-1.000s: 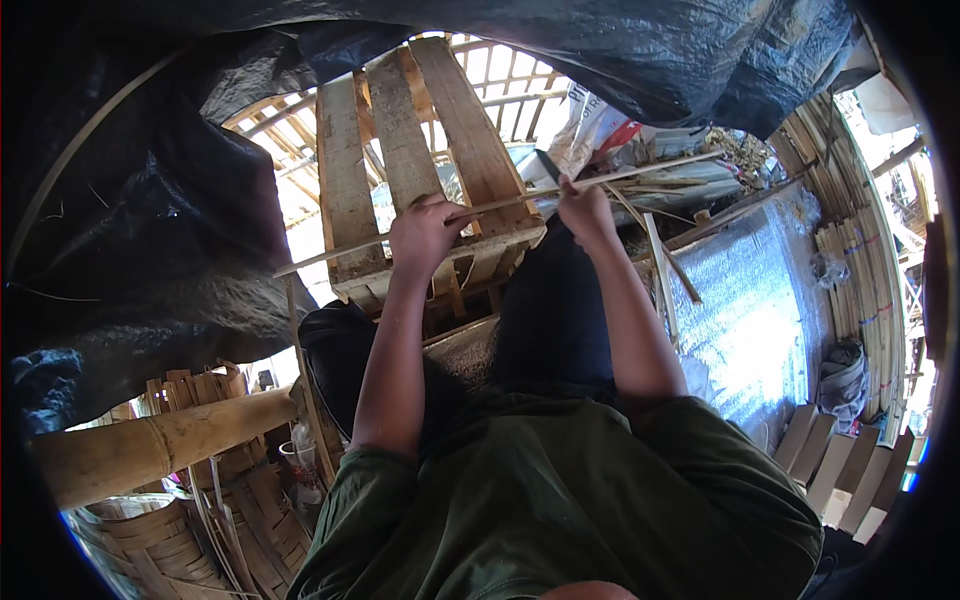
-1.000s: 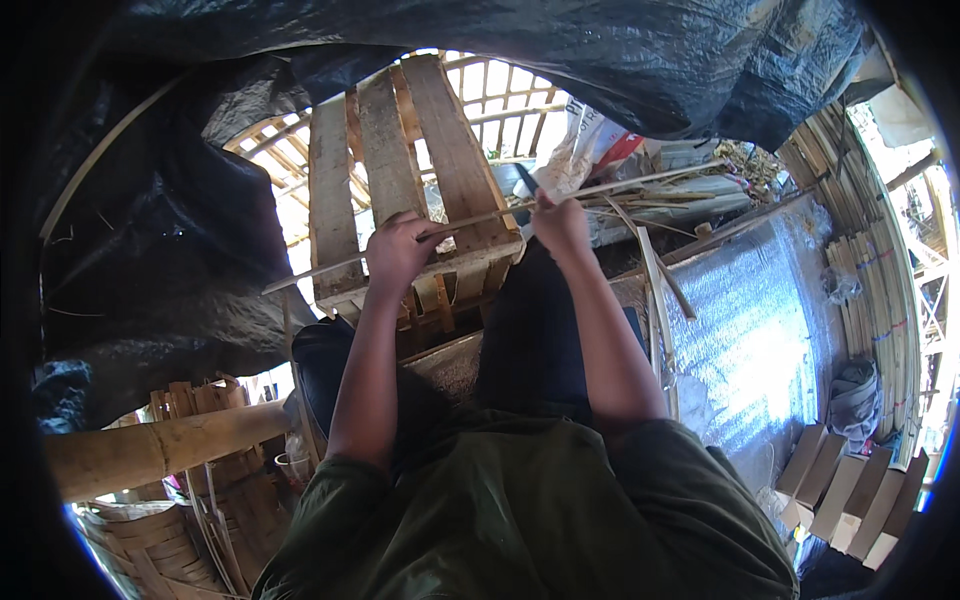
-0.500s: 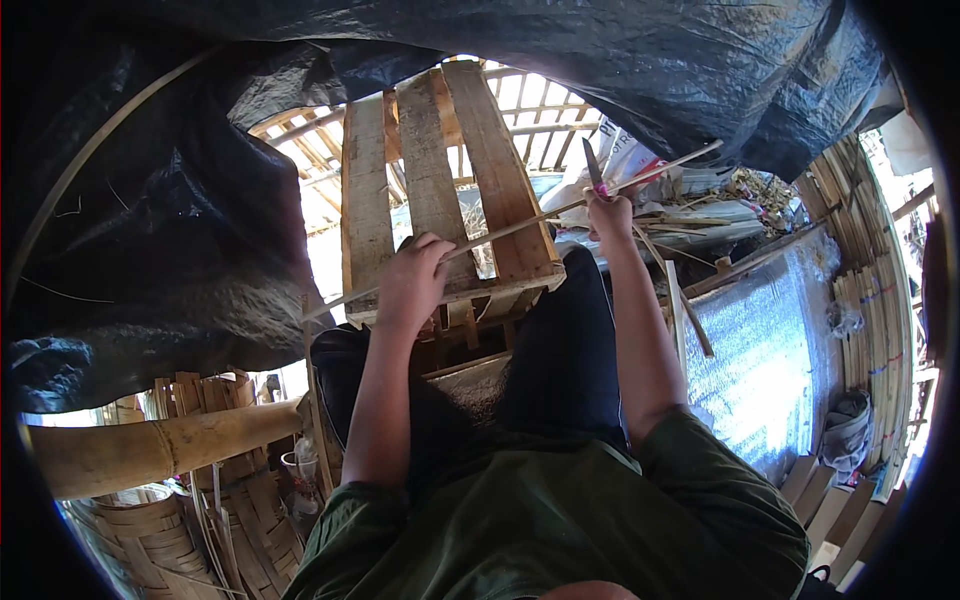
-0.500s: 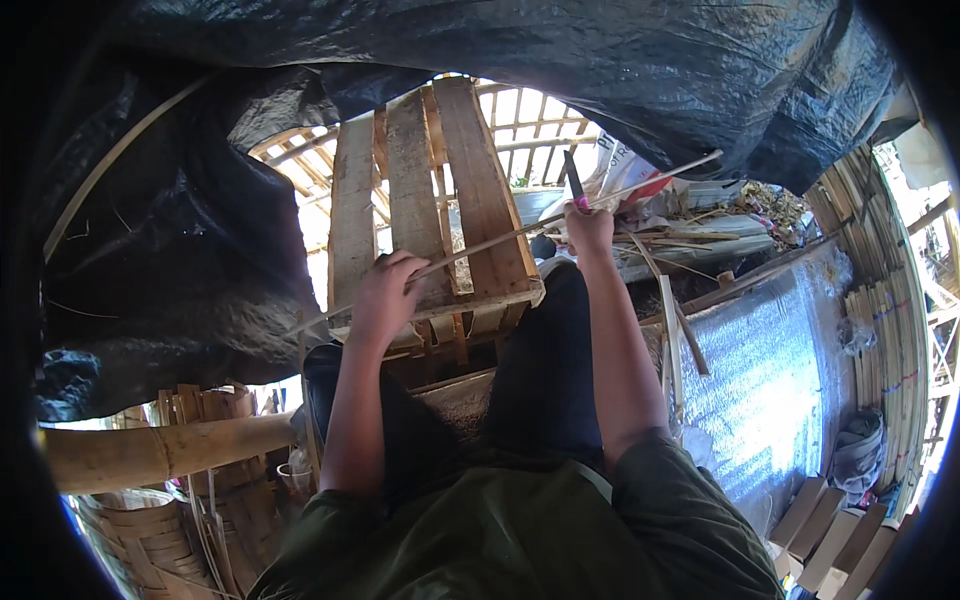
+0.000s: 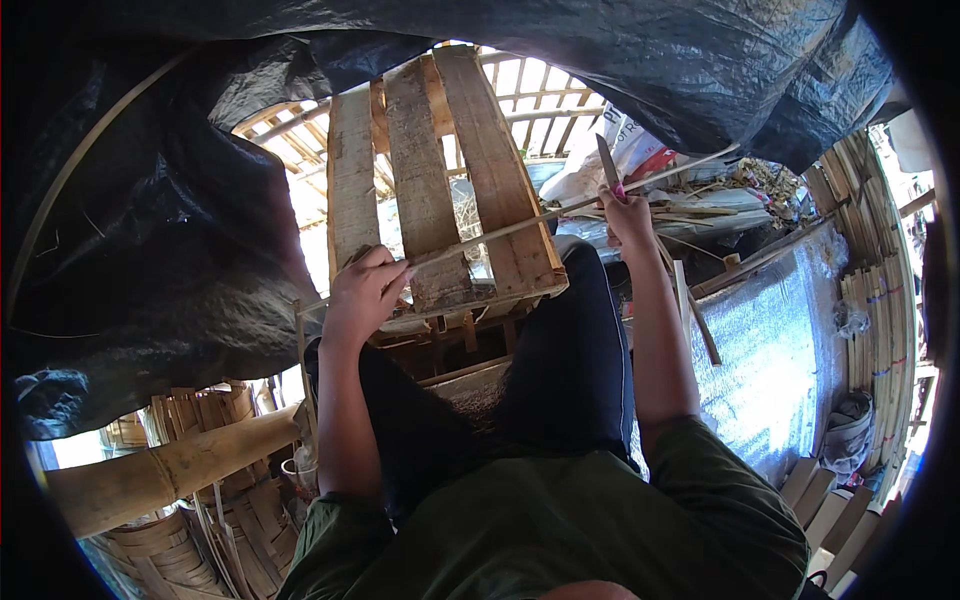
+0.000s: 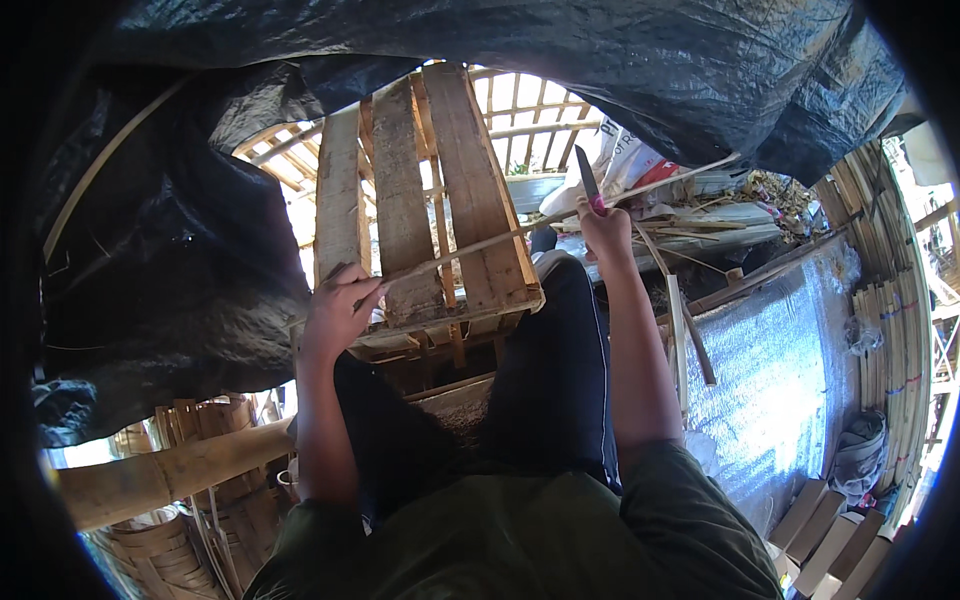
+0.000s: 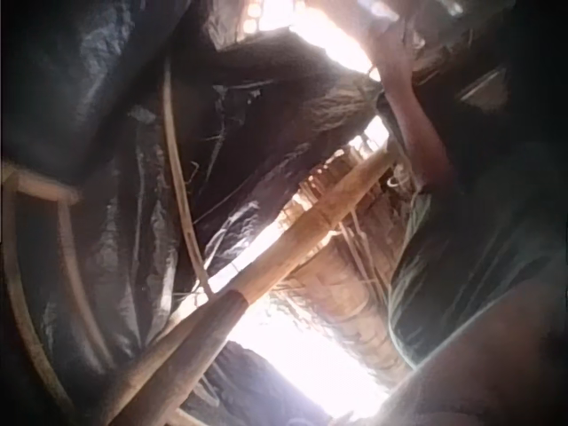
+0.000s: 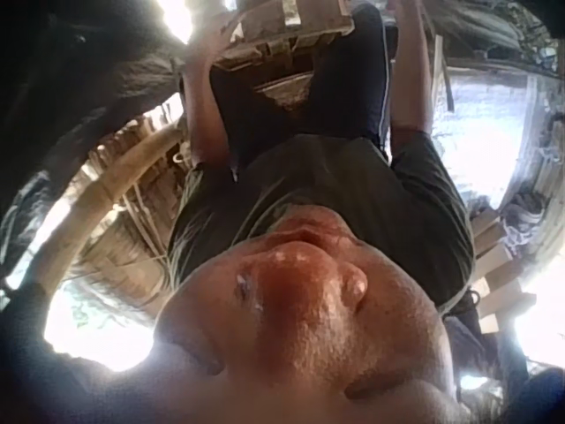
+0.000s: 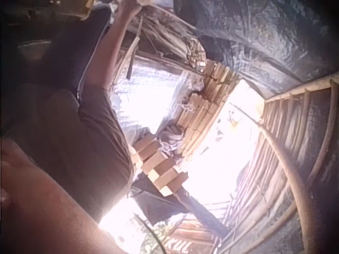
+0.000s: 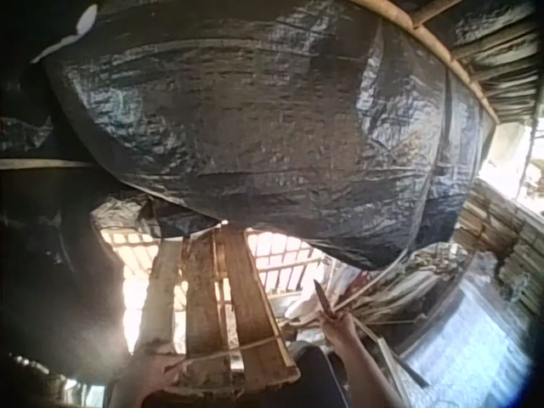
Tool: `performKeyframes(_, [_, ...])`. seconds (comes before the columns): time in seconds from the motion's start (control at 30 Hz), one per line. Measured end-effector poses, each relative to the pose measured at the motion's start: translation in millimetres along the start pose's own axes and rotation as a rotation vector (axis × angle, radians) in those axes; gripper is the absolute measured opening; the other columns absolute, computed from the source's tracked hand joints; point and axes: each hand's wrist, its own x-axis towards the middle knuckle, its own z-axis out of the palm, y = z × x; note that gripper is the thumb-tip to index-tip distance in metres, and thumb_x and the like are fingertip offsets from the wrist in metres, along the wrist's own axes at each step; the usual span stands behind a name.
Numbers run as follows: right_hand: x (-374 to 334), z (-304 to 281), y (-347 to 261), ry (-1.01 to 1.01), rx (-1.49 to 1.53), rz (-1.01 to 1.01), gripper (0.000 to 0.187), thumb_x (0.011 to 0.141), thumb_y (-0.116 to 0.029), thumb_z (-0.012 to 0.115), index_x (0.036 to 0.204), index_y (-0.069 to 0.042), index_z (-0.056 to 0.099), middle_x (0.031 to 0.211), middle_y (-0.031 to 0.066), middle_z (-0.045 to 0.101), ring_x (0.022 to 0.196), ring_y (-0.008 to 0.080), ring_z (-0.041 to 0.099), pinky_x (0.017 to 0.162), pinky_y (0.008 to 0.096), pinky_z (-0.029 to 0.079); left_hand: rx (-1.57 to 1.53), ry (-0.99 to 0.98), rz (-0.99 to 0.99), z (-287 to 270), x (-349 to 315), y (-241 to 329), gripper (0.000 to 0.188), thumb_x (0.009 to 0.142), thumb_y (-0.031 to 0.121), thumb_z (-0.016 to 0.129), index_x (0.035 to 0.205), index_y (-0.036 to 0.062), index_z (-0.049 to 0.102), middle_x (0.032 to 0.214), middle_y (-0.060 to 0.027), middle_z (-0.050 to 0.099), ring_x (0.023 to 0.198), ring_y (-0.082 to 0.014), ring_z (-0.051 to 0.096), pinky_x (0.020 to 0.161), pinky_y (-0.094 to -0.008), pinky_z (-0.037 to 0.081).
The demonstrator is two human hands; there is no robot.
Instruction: The person holds a bamboo strip against a wooden crate and repeatedly scrapes along its length using a knife, repositioning and turning the strip to shave different sides.
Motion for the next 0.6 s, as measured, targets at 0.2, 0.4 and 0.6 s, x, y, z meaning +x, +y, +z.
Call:
performKeyframes(0.2, [-21, -10, 0, -0.053, -0.182, -0.068, 0.048, 0.104, -0.043, 0.045, 0.083, -0.004, 0.063, 0.053, -0.0025, 0.042, 0.039, 0.0097, 0.039, 0.036, 0.0289, 0.032, -0.047, 0.048, -0.025, 9, 2, 4, 0.020, 0.085, 0.024, 0.075, 0.099, 0.0092, 0.077, 0.079, -0.0075, 0.062, 0.074, -0.0266, 0.064, 0.068, -0.0395, 0.051])
performKeyframes(0.4, [-49, 28, 7, -0.017, -0.544, -0.328, 0.057, 0.103, -0.041, 0.044, 0.092, 0.008, 0.069, 0.064, 0.0218, 0.066, 0.052, 0.0314, 0.068, 0.049, 0.0432, 0.051, -0.121, 0.124, -0.038, 15, 1, 3, 0.022, 0.084, 0.027, 0.076, 0.097, 0.0093, 0.078, 0.073, -0.0094, 0.059, 0.068, -0.0272, 0.061, 0.064, -0.0392, 0.049])
performKeyframes(0.6, [-66, 13, -25, -0.020, -0.439, -0.067, 0.059, 0.102, -0.044, 0.045, 0.091, 0.009, 0.070, 0.066, 0.0246, 0.067, 0.059, 0.0359, 0.070, 0.052, 0.0443, 0.054, -0.069, 0.151, -0.041, 12, -2, 4, 0.025, 0.085, 0.033, 0.074, 0.095, 0.0107, 0.078, 0.073, -0.0099, 0.060, 0.069, -0.0277, 0.063, 0.063, -0.0405, 0.049])
